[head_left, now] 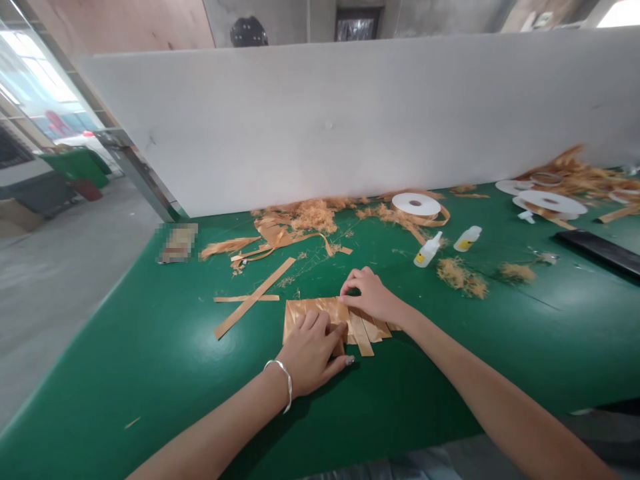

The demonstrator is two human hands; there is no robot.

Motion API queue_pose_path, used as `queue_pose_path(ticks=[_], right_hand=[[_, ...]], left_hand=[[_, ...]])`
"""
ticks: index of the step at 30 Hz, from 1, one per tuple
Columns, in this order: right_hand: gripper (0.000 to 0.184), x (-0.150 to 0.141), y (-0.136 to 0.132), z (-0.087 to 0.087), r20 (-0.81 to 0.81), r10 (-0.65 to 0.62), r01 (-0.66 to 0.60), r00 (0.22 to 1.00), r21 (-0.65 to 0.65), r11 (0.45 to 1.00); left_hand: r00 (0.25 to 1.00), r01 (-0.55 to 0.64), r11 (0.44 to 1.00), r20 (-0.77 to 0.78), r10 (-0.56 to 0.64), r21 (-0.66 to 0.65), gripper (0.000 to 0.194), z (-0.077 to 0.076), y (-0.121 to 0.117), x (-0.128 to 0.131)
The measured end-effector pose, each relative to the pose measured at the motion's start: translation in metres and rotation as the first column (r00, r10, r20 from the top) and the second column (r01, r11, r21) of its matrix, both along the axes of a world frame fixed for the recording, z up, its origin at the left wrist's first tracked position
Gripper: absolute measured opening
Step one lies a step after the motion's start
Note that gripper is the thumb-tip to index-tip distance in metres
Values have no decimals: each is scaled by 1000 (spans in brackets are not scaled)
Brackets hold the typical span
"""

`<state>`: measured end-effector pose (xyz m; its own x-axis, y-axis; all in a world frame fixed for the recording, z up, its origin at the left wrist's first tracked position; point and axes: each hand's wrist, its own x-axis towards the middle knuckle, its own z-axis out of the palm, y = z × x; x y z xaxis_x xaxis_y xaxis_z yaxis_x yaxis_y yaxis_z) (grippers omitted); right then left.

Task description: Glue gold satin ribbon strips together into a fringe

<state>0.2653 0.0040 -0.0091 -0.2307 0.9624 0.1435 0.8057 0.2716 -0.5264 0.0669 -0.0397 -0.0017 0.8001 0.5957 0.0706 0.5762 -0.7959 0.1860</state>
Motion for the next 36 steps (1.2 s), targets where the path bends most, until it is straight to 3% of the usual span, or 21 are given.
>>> queue_pose_path(ticks=[5,15,23,36], right_hand=[[14,-2,0,-3,9,-17,17,1000,-20,1000],[14,-3,1,-7,-18,-18,18,1000,8,1000],[10,-6,1,-6,12,-59,59,998,-28,998],[11,-8,1,-6,22,-68,69,997,-20,997]], left_hand=[[1000,-2,1000,-29,2,21,52,0,-1,1],[996,-52,998,71,50,24,49,-3,2,0],[998,-59,997,-16,60,55,40,2,1,1],[997,-60,996,-42,62,62,39,2,1,2]])
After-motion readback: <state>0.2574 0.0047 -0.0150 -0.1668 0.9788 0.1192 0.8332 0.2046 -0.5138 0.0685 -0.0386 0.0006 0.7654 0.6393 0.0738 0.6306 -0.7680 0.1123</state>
